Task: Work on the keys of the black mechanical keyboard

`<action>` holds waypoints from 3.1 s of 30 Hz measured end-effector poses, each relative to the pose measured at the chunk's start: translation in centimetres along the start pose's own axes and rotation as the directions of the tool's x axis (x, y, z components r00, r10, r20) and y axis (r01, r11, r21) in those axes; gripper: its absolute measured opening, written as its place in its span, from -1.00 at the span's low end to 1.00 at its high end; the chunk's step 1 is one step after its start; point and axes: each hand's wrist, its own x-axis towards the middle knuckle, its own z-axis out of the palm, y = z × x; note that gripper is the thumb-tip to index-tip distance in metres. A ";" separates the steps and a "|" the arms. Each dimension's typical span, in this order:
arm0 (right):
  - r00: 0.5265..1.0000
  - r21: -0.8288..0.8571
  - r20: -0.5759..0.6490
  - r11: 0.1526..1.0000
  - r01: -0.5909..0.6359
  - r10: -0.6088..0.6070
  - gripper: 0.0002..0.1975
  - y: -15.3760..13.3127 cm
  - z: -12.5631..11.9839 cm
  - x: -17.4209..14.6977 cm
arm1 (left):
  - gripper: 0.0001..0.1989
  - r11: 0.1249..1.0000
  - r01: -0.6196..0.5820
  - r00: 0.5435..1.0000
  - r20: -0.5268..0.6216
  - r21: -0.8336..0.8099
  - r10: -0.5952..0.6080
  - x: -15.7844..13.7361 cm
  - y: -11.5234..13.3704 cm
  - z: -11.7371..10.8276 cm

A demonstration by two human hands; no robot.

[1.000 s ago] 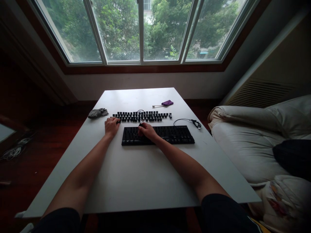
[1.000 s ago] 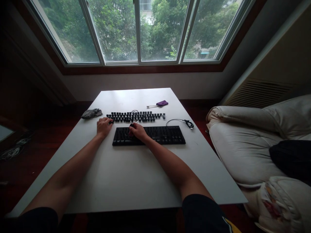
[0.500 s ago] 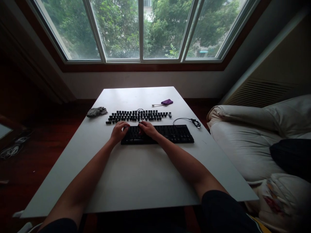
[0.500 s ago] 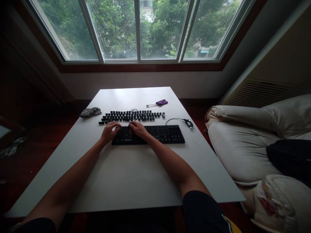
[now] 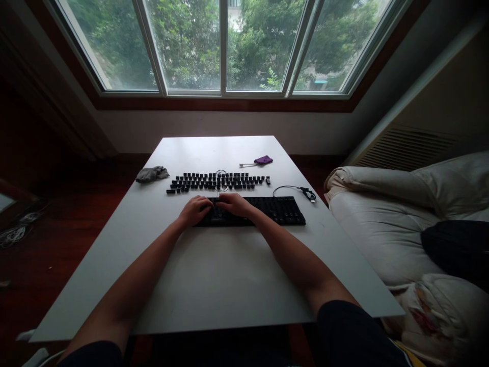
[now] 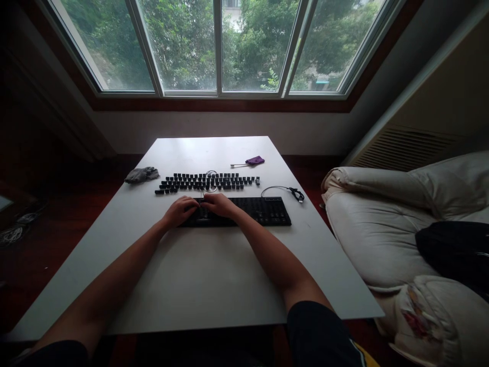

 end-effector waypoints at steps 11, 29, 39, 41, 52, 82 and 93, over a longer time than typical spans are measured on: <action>0.981 -0.183 0.037 0.963 0.196 -0.193 -0.90 -1.2 -0.5 -0.7 | -0.84 1.000 -0.001 1.000 -0.009 0.001 0.001 -0.1 -0.2 0.0; 0.956 0.561 -0.264 0.826 0.049 0.123 -0.66 2.0 1.7 0.4 | -0.77 0.999 0.042 0.999 -0.018 0.032 -0.042 -0.2 0.2 -0.2; 0.961 0.515 -0.261 0.855 0.064 0.086 -0.71 1.1 2.4 0.3 | -0.77 0.978 0.010 0.999 -0.033 -0.210 -0.018 0.3 0.7 -0.7; 0.957 0.491 -0.275 0.870 0.056 0.093 -0.72 0.5 2.5 0.2 | -0.80 0.972 0.030 0.999 -0.025 -0.234 -0.037 0.3 0.8 -0.7; 0.890 0.195 -0.420 0.976 -0.101 0.176 -0.80 -1.8 3.5 -0.3 | -0.78 0.973 0.092 0.996 0.018 -0.212 -0.091 0.4 1.0 -0.4; 0.851 0.634 -0.328 0.763 -0.124 0.411 -0.72 0.5 4.0 0.5 | -0.76 0.999 -0.018 1.000 -0.006 -0.043 0.018 0.2 2.2 -0.4; 0.854 0.685 -0.224 0.699 -0.205 0.470 -0.75 1.2 3.8 0.7 | -0.80 0.980 0.184 0.939 -0.308 0.075 -0.153 0.7 -1.5 -1.7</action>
